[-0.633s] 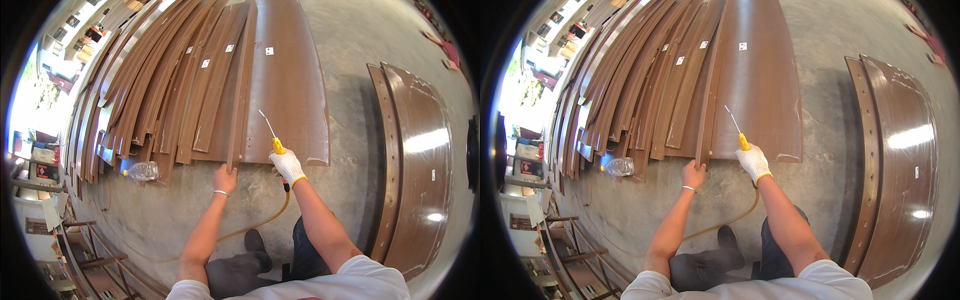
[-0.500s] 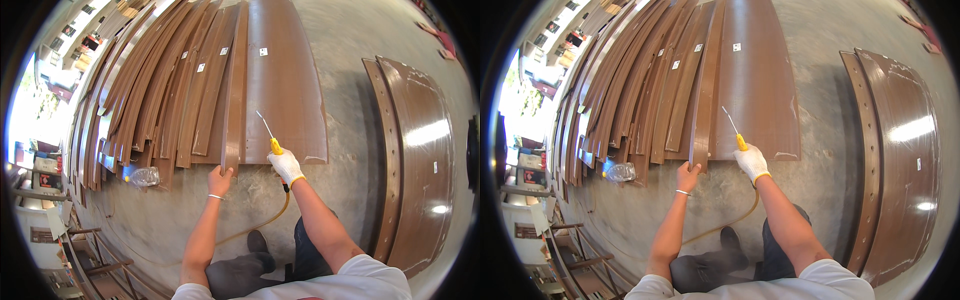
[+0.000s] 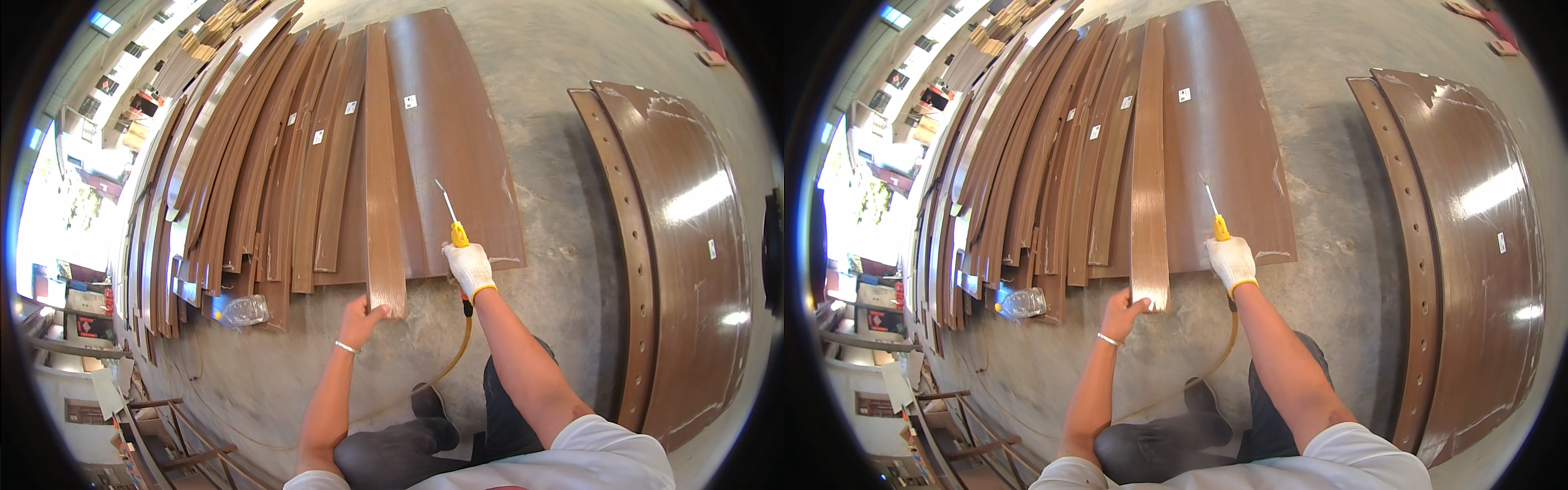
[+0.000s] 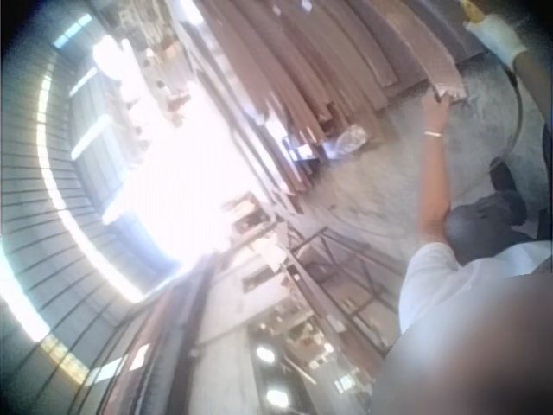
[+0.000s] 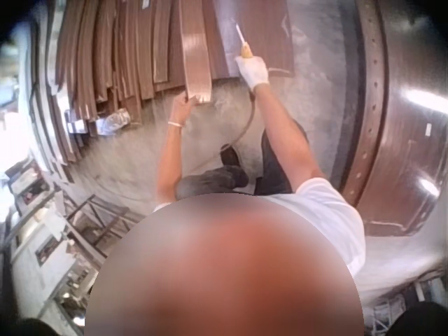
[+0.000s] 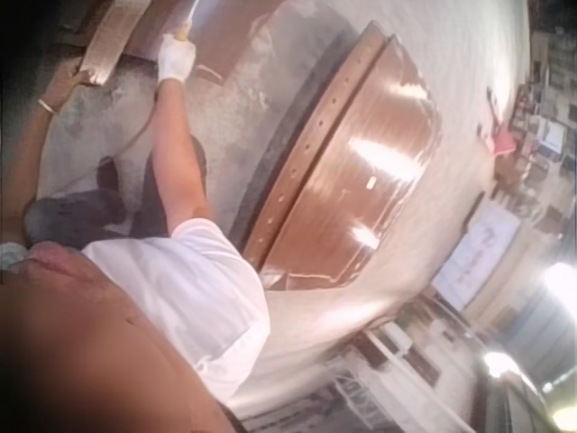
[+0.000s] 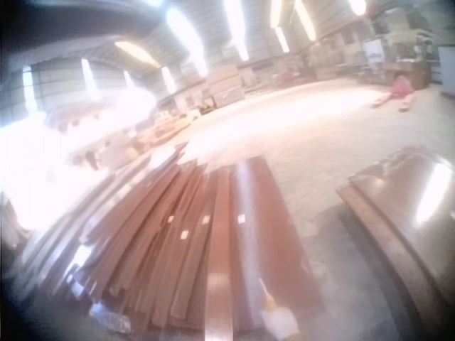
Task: The person kneels on the floor and applies glue to the edges of several brown wooden pieces using a yellow glue gun. They pick up each piece, apply glue, and place it on a nearby wooden rack.
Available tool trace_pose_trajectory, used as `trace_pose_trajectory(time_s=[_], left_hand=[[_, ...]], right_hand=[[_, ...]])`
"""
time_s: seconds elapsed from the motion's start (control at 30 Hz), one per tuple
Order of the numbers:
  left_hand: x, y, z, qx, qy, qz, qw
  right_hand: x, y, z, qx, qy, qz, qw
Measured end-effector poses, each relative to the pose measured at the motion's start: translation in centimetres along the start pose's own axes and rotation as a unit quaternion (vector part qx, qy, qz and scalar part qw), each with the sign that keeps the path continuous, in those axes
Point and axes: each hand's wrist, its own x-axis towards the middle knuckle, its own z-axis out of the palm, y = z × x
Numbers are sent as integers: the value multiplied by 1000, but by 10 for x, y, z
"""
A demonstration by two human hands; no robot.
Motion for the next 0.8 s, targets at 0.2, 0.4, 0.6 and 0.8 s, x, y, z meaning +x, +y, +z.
trace_pose_trajectory(time_s=[0.2,0.4,0.6,0.8], left_hand=[[-39,-10,-15,-365,-44,-25,929],[-38,9,-34,-477,1,28,878],[-38,43,-40,-467,31,67,881],[-46,94,-20,-307,61,54,948]], right_hand=[[3,4,0,-38,-13,14,999],[-14,0,-3,-58,-48,-23,997],[-15,-7,-20,24,-74,44,996],[-11,7,-25,-38,-32,-61,997]])
